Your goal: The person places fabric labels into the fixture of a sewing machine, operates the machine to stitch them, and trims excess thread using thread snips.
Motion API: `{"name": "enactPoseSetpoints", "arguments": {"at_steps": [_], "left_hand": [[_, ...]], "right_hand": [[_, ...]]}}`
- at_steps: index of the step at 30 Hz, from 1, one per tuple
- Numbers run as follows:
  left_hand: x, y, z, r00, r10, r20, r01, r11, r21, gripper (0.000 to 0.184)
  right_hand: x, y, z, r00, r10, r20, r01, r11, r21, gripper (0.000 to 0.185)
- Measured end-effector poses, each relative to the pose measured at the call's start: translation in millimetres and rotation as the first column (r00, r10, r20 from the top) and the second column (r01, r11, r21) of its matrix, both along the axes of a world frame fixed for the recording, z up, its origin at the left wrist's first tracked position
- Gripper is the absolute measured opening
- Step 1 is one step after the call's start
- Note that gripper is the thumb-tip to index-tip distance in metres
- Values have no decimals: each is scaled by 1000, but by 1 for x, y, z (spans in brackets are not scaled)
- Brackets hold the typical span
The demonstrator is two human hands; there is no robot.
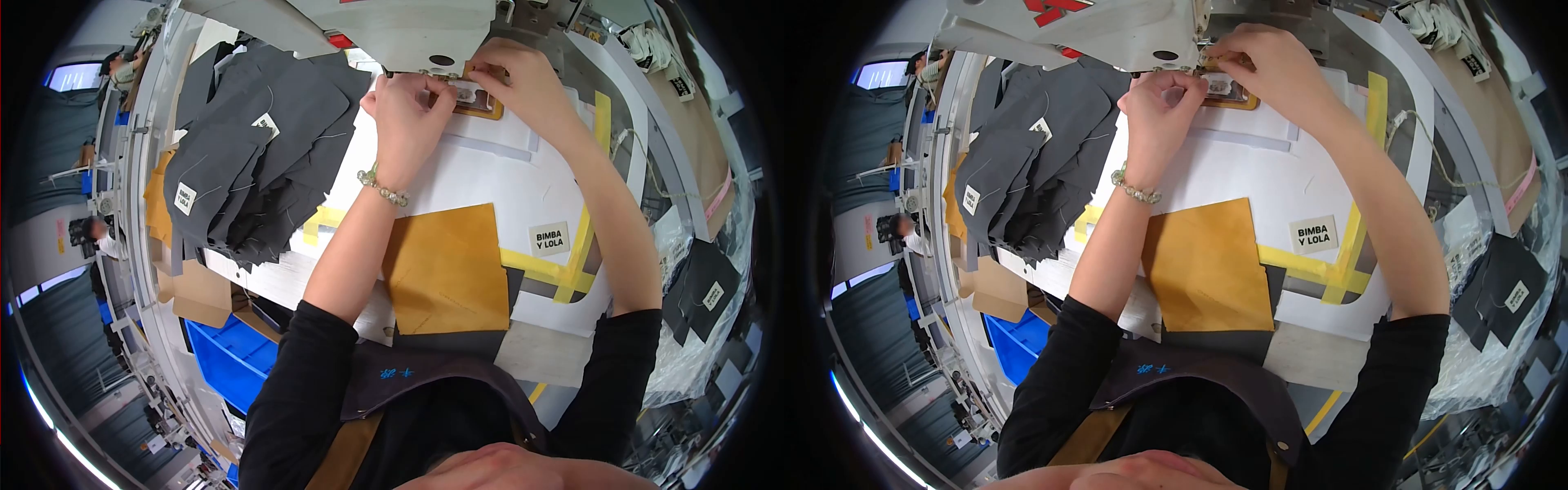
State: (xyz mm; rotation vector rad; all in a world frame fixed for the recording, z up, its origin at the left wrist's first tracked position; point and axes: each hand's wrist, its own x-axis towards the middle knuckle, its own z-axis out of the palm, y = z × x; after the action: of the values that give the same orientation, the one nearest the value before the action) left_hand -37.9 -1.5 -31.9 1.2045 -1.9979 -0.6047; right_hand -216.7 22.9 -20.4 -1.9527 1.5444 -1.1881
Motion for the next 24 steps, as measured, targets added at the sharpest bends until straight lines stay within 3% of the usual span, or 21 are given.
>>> {"name": "enactPoseSetpoints", "arguments": {"at_steps": [6,18,24], "left_hand": [[12,-2,0,986,-169,14,169,984,-47,12],[13,-5,1,981,-192,-10,192,981,42,12],[13,-3,2,981,-191,-13,191,981,22,13]], "right_hand": [[-10,2,-4,973,229,26,-230,972,46,16],[-6,0,-11,970,180,-163,-199,974,-105,14],[-7,-1,-8,967,185,-176,-196,979,-47,9]]}}
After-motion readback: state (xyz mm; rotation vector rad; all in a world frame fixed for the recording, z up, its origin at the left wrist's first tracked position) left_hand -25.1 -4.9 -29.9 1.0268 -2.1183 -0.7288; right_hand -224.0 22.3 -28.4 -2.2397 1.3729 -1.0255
